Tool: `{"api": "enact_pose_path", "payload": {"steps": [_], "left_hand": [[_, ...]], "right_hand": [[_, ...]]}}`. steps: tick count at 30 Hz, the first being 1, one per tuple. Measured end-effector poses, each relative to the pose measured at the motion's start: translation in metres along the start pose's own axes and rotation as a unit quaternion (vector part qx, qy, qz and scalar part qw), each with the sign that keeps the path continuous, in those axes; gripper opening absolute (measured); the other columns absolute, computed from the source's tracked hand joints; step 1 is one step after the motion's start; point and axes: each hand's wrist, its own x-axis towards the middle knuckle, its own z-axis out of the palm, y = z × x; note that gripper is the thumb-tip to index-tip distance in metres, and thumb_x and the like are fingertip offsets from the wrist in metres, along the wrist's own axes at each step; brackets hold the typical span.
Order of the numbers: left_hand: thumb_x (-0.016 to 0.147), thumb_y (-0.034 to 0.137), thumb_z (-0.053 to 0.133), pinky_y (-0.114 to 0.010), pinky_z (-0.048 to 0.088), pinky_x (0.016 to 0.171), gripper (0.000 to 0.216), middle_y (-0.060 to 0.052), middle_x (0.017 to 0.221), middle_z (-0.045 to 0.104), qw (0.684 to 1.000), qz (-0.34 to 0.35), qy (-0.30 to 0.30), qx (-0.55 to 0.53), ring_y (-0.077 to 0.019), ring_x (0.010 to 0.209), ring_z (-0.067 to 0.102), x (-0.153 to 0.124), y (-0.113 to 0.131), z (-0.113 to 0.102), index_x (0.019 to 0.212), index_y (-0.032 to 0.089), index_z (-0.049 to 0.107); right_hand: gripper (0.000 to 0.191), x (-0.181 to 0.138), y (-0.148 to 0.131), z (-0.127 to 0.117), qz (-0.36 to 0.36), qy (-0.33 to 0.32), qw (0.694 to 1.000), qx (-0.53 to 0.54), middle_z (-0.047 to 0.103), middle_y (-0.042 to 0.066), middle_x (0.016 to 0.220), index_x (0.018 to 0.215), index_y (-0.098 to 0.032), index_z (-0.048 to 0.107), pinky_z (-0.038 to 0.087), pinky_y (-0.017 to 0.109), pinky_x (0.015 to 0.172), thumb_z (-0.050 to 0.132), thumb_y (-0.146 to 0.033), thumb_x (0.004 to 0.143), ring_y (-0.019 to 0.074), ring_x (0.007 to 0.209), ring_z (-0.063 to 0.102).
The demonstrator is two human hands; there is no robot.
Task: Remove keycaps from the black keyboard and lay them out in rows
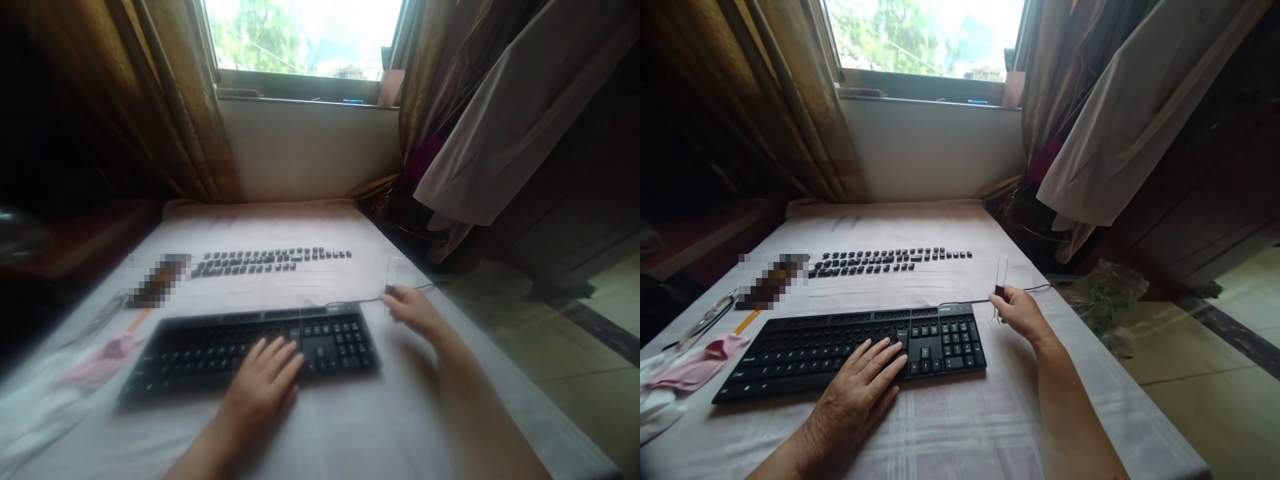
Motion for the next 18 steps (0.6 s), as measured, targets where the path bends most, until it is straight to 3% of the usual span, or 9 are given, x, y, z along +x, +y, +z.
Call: {"api": "enact_pose_path", "payload": {"steps": [5, 9, 18], "left_hand": [[0.092, 0.014, 0.051, -0.042, 0.046, 0.109, 0.035, -0.007, 0.126, 0.07, 1.0, 0.007, 0.006, -0.006, -0.0225, 0.119, 0.064, -0.006, 0.002, -0.006, 0.124, 0.019, 0.065], [0.092, 0.012, 0.05, -0.042, 0.05, 0.106, 0.035, -0.008, 0.124, 0.071, 1.0, 0.014, 0.011, 0.002, -0.0229, 0.117, 0.065, -0.01, 0.005, -0.009, 0.123, 0.018, 0.066], [0.094, 0.013, 0.05, -0.041, 0.051, 0.105, 0.032, -0.008, 0.119, 0.073, 0.999, 0.037, 0.025, 0.011, -0.0218, 0.113, 0.066, -0.014, 0.0, -0.016, 0.119, 0.019, 0.068]], "right_hand": [[0.044, -0.012, 0.0, 0.016, -0.023, 0.064, 0.986, 0.155, 0.065, 0.002, 0.066, 0.086, -0.019, 0.063, 0.057, 0.031, 0.058, 0.065, -0.06, 0.072, 0.0182, 0.06, 0.065], [0.054, -0.022, -0.006, 0.03, -0.031, 0.083, 0.968, 0.235, 0.067, 0.004, 0.072, 0.09, -0.019, 0.062, 0.06, 0.033, 0.062, 0.066, -0.068, 0.069, 0.0184, 0.064, 0.067], [0.056, -0.041, -0.044, 0.048, -0.043, -0.008, 0.955, 0.294, 0.071, 0.005, 0.073, 0.082, -0.018, 0.065, 0.059, 0.034, 0.066, 0.078, -0.068, 0.06, 0.0187, 0.067, 0.068]]}}
